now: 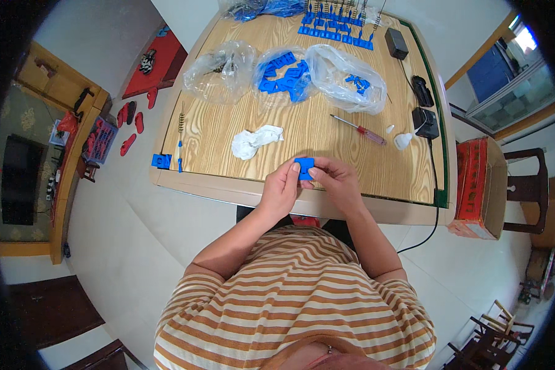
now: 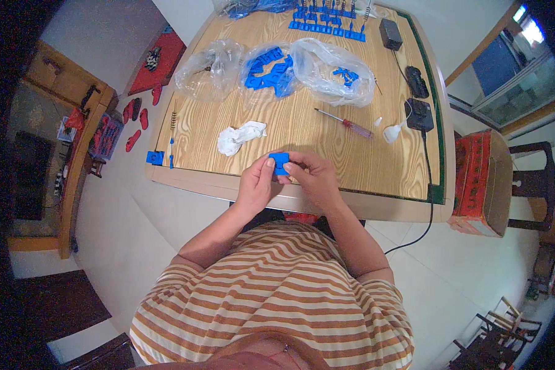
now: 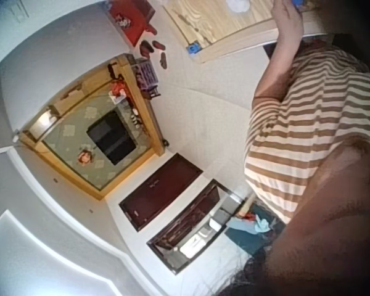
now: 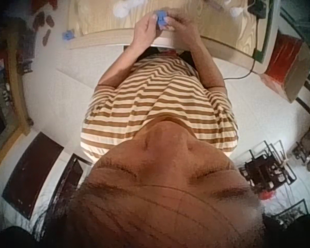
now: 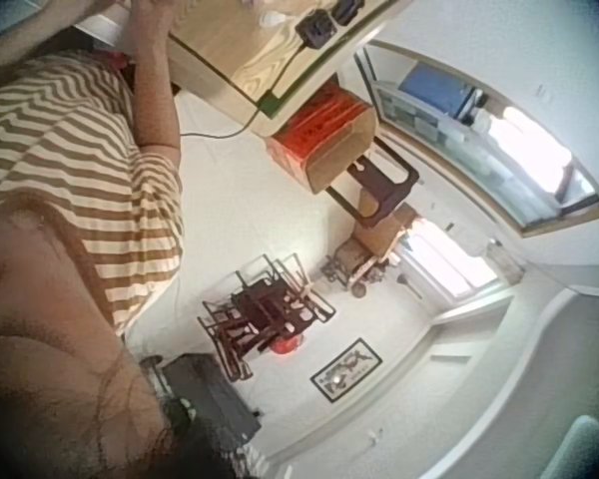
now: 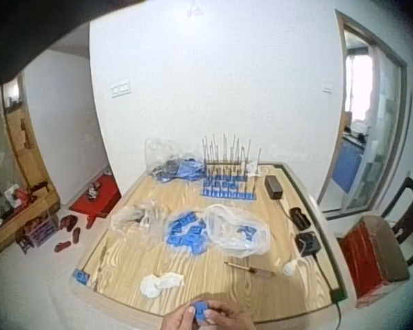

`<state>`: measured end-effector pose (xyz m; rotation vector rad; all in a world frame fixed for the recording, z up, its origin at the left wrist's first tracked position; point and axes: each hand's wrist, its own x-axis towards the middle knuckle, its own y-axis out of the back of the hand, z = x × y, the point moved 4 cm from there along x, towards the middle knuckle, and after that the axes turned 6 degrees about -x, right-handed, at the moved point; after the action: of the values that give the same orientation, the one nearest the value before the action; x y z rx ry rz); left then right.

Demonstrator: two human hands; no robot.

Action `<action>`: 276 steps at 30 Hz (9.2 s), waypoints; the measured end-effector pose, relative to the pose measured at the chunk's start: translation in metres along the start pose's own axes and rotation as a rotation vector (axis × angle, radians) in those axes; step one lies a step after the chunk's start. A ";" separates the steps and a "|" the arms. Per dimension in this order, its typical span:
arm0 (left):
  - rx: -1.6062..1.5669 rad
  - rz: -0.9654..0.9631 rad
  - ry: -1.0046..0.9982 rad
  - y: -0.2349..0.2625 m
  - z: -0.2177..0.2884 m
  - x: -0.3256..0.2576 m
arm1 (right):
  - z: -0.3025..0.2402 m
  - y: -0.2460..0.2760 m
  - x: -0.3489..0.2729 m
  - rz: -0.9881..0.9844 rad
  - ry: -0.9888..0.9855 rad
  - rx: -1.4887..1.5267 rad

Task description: The person assembles a lighting fixture by joining blue plastic housing components with internal lighting components using screws and a manual screwdriver.

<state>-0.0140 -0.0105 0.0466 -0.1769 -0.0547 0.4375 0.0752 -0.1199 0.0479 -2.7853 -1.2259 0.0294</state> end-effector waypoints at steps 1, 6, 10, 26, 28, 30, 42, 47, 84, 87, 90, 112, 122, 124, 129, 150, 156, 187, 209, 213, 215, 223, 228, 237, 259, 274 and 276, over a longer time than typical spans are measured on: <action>0.000 0.000 0.000 -0.001 0.000 0.000 | 0.001 0.000 0.000 0.019 -0.002 0.000; -0.002 0.020 -0.056 -0.004 0.003 0.000 | -0.004 -0.001 -0.002 0.016 -0.041 0.041; -0.076 0.003 0.007 -0.002 -0.001 0.001 | -0.009 -0.001 -0.001 0.004 -0.076 0.004; -0.485 -0.126 0.129 0.002 0.005 0.007 | -0.010 0.003 0.005 0.029 -0.102 0.050; -0.490 -0.124 0.130 0.003 0.003 0.007 | -0.011 0.003 0.005 0.022 -0.102 0.049; -0.459 -0.102 0.132 0.004 0.000 0.008 | -0.014 0.001 0.005 0.014 -0.101 0.048; -0.363 -0.108 0.151 0.000 0.007 0.008 | -0.017 0.002 0.006 -0.042 -0.109 0.027; -0.383 -0.082 0.175 0.001 0.005 0.010 | -0.016 0.002 0.007 -0.020 -0.120 0.031; -0.126 0.009 0.143 -0.004 -0.013 0.005 | 0.007 -0.002 0.004 0.137 -0.008 -0.172; -0.150 0.020 0.152 -0.004 -0.013 0.005 | 0.004 -0.004 0.004 0.119 -0.001 -0.163; -0.140 0.016 0.145 -0.004 -0.013 0.005 | 0.001 -0.005 0.003 0.133 0.000 -0.177; -0.384 -0.137 0.149 0.001 0.014 0.016 | -0.013 0.000 0.007 0.069 0.018 0.038; -0.491 -0.152 0.192 0.002 0.008 0.018 | -0.015 -0.002 0.008 0.073 0.006 0.069; -0.493 -0.160 0.190 0.002 0.009 0.019 | -0.015 -0.002 0.009 0.070 0.010 0.070; -0.517 -0.125 0.218 0.005 0.003 0.020 | -0.009 -0.001 0.008 0.016 -0.009 0.065; -0.633 -0.078 0.243 0.011 -0.008 0.020 | -0.005 -0.006 0.007 -0.075 0.027 0.121; -0.593 -0.038 0.230 0.010 -0.010 0.020 | -0.001 -0.004 0.007 -0.078 -0.005 0.128; -0.818 -0.236 0.387 -0.005 0.002 0.007 | 0.005 -0.002 0.011 -0.068 -0.154 0.464; -0.905 -0.223 0.275 -0.004 -0.014 0.006 | 0.005 -0.002 0.011 -0.027 -0.091 0.343; -0.914 -0.221 0.270 -0.006 -0.011 0.005 | 0.001 -0.002 0.009 -0.022 -0.077 0.279; -0.916 -0.231 0.271 -0.006 -0.010 0.005 | 0.000 -0.001 0.009 0.004 -0.077 0.241; -0.931 -0.241 0.308 -0.006 -0.010 0.005 | 0.008 0.004 0.009 0.025 -0.099 0.214; -0.921 -0.200 0.308 -0.008 -0.008 0.002 | 0.013 0.007 0.008 -0.011 -0.090 0.210; -0.983 -0.262 0.302 -0.009 -0.007 0.002 | 0.002 0.004 0.008 -0.011 -0.085 0.109; -0.905 -0.211 0.315 -0.008 -0.009 -0.001 | -0.007 0.001 0.005 0.083 -0.057 0.162; -0.971 -0.222 0.342 -0.010 -0.015 -0.002 | 0.000 0.004 0.005 0.060 -0.083 0.135; -0.968 -0.236 0.333 -0.010 -0.015 -0.002 | 0.000 0.004 0.005 0.071 -0.081 0.139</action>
<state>-0.0103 -0.0226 0.0335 -1.1802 0.0447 0.1097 0.0819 -0.1189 0.0473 -2.7298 -1.0950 0.2263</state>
